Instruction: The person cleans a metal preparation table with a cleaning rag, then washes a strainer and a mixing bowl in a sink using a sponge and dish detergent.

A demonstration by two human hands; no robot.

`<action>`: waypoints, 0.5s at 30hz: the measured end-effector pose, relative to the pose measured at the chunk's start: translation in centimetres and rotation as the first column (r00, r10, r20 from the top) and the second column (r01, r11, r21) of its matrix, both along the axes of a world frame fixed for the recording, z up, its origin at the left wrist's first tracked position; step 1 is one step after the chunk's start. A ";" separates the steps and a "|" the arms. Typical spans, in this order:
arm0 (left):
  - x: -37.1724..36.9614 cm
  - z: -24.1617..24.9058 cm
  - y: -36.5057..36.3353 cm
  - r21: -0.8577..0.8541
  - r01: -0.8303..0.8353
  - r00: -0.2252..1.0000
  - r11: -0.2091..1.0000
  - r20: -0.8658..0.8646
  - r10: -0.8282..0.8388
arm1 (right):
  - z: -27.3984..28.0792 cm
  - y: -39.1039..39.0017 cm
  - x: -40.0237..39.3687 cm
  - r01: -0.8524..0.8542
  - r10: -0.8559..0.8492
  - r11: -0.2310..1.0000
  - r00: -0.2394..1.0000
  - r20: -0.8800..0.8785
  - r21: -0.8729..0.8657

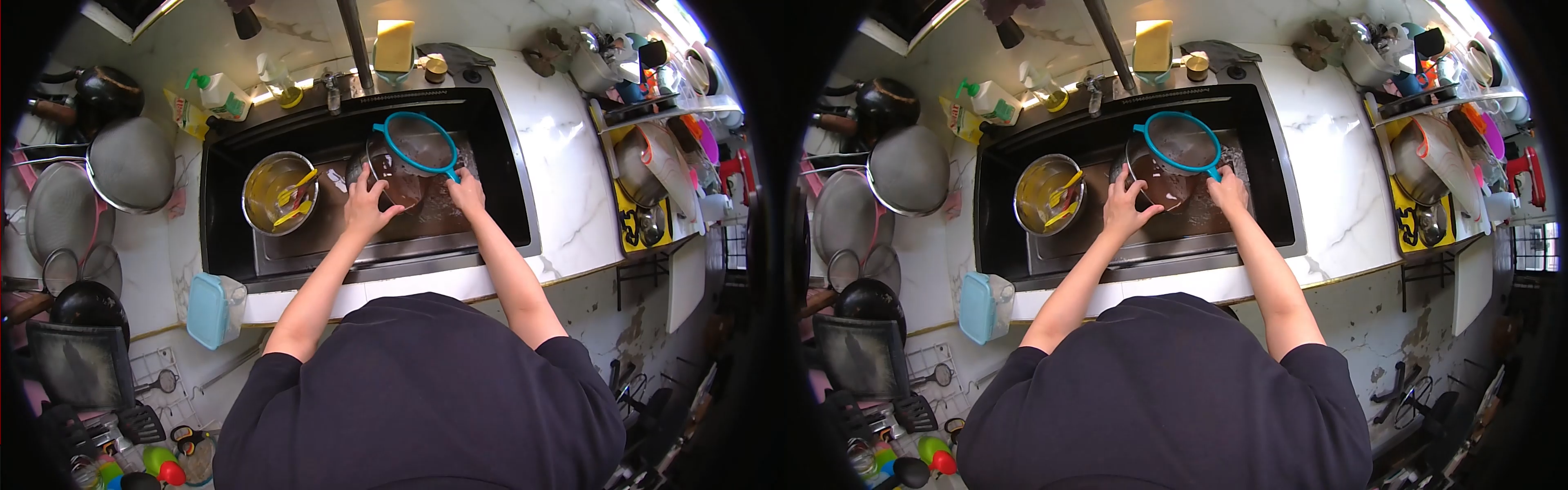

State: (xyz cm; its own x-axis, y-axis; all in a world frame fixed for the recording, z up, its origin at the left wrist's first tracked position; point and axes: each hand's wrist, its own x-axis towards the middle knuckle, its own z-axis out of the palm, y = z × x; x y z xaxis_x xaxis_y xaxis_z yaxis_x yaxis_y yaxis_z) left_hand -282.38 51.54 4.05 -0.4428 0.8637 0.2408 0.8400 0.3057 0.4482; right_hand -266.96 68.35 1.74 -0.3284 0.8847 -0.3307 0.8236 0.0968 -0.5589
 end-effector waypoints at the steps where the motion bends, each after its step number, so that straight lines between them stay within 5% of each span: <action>1: 0.1 0.1 0.1 -0.002 -0.008 1.000 1.000 -0.003 0.008 | 0.0 0.0 -0.1 0.003 -0.003 1.000 1.000 0.001 -0.001; 15: 0.4 1.7 1.4 -0.130 -0.089 0.991 0.987 0.091 0.102 | -0.2 -0.1 -0.1 0.003 -0.003 1.000 1.000 -0.019 -0.002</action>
State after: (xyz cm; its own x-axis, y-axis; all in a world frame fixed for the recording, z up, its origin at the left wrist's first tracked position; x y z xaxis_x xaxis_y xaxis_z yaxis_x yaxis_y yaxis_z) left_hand -281.96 52.91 5.79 -0.5407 0.8369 0.0852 0.7588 0.4414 0.4790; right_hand -267.06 68.26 1.52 -0.3315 0.8851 -0.3267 0.8132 0.0926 -0.5745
